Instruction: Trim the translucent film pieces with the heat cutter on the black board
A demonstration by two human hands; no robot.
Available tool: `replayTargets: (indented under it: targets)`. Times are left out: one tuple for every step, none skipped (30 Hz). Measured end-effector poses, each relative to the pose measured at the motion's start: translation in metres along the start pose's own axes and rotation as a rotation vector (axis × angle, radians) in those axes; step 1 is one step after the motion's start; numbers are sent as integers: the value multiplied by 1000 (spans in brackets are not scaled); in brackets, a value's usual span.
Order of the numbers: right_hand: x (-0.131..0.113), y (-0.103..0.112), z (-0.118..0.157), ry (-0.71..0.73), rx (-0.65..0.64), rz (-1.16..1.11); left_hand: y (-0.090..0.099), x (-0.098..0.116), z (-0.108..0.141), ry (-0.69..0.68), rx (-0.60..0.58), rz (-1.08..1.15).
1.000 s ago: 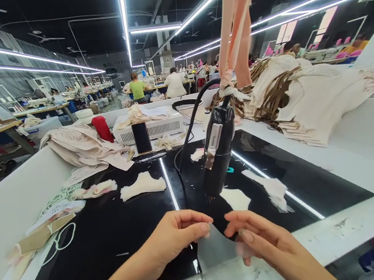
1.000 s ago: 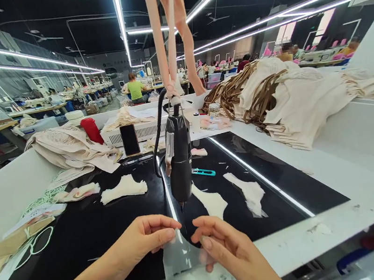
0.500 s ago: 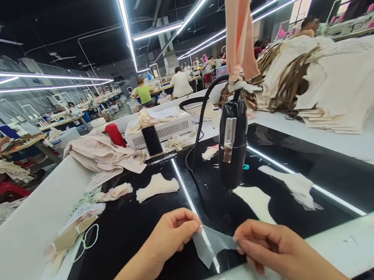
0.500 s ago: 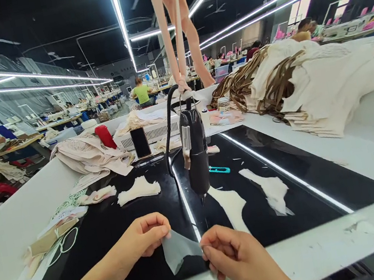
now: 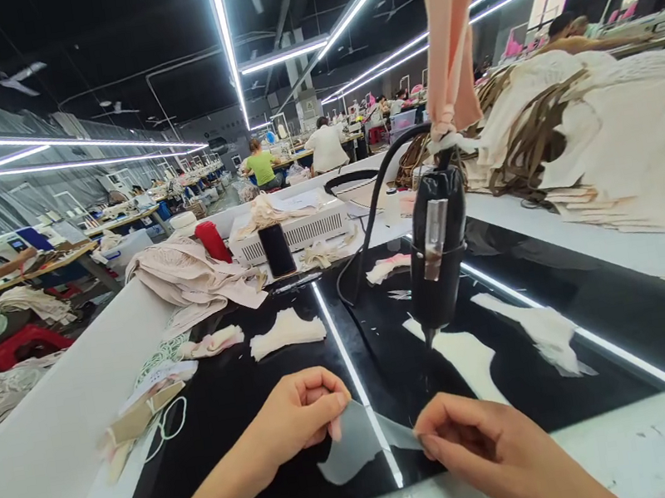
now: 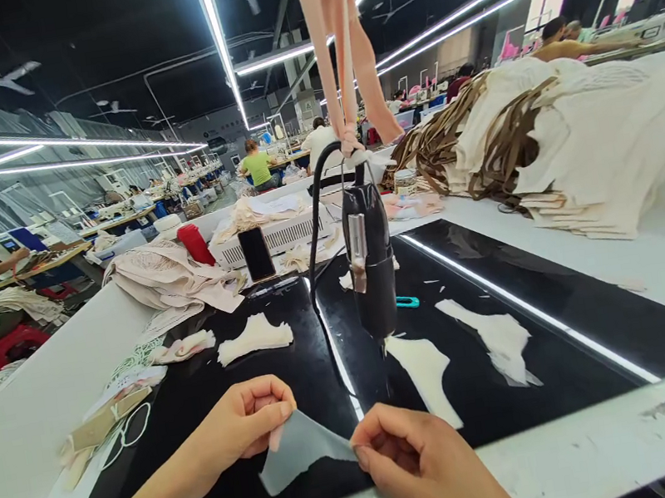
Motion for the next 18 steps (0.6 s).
replayTargets:
  targets:
    - [0, 0, 0, 12, 4, 26, 1, 1, 1, -2, -4, -32]
    - [0, -1, -1, 26, 9, 51, 3, 0, 0, -9, -4, -77]
    - [0, -2, -2, 49, 15, 80, 4, -2, -2, -23, 4, -128]
    - [-1, -3, -3, 82, 23, 117, 6, -4, -4, -43, 15, -180]
    - [-1, -5, -4, 125, 32, 162, 7, -7, -7, -70, 33, -230]
    - [-1, -7, -4, 179, 43, 216, 9, -10, -10, -99, 54, -272]
    - [-2, -9, -4, 240, 51, 274, 10, -12, -13, -127, 76, -307]
    - [-3, -12, -4, 307, 56, 330, 11, -13, -14, -153, 98, -338]
    - [-4, -15, -2, 375, 61, 380, 11, -14, -15, -179, 121, -374]
    - [-4, -17, 0, 440, 65, 421, 12, -13, -15, -204, 144, -413]
    - [-4, -20, 2, 498, 71, 454, 12, -12, -15, -225, 166, -452]
    - [-4, -23, 4, 548, 78, 481, 13, -10, -14, -245, 185, -487]
    - [-4, -25, 5, 590, 86, 507, 13, -7, -12, -263, 201, -520]
    - [-3, -27, 7, 625, 95, 534, 13, -5, -11, -279, 213, -548]
    - [-3, -29, 8, 653, 101, 564, 13, -4, -11, -291, 221, -570]
    - [-3, -30, 9, 674, 107, 594, 12, -2, -10, -301, 226, -588]
    - [-2, -30, 9, 689, 113, 624, 12, -2, -10, -308, 231, -603]
    - [-2, -30, 8, 701, 119, 651, 12, -2, -11, -311, 235, -614]
Point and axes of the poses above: each hand's wrist, its own z-axis away from the middle knuckle, its own y-axis out of the back of the hand, x = y × z, the point moved 7 cm from there along -z, towards the middle knuckle, and after that the axes turned 9 degrees about x, right-handed, at the moved point
